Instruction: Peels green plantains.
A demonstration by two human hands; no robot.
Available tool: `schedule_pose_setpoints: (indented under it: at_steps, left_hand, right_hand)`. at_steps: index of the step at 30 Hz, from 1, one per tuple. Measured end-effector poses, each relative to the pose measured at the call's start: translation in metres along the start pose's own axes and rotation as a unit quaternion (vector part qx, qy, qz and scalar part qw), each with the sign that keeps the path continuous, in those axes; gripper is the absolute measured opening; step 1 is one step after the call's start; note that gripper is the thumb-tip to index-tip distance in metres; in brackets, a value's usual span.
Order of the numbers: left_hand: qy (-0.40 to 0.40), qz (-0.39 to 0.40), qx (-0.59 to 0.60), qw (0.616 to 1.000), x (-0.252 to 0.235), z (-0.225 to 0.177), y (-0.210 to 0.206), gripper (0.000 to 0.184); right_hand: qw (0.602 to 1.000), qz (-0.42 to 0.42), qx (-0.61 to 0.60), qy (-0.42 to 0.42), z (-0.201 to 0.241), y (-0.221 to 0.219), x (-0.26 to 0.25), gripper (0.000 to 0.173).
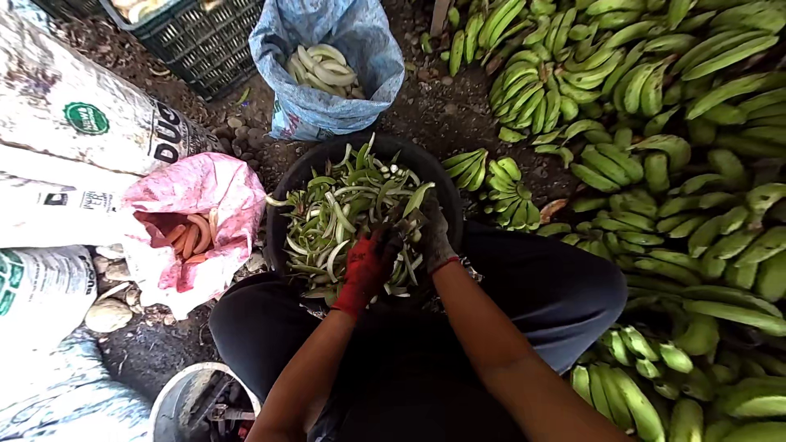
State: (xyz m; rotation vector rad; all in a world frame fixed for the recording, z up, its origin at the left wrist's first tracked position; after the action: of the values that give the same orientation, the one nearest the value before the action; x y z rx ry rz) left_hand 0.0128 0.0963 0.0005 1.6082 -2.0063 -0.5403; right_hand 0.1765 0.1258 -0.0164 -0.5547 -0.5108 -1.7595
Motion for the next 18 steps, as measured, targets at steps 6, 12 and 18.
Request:
schedule_pose_setpoints:
  at_steps: [6, 12, 18]
  left_hand:
    - [0.021, -0.011, -0.018, 1.000, 0.003, -0.002, 0.003, 0.050]
    - [0.055, 0.003, 0.004, 0.998, -0.003, 0.009, 0.003, 0.050]
    - [0.035, -0.033, -0.045, 0.998, -0.024, 0.028, 0.024, 0.050]
  right_hand:
    - [0.981, -0.148, -0.078, 0.103, 0.026, 0.013, -0.019, 0.071]
    - [0.983, -0.146, 0.060, 0.092, 0.027, 0.004, 0.001, 0.074]
    - [0.974, 0.200, 0.105, -0.004, -0.023, -0.034, 0.003, 0.054]
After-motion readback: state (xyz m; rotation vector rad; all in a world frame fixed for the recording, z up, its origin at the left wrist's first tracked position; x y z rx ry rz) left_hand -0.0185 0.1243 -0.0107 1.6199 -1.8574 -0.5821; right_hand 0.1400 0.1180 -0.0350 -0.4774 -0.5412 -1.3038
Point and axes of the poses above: each hand's wrist, its own x-axis away from the middle knuckle, its own y-axis out of the back of the hand, z = x × y, the point moved 10 cm from there along -x, towards the middle knuckle, and after that the axes turned 5 degrees about -y, right-handed, at the moved point
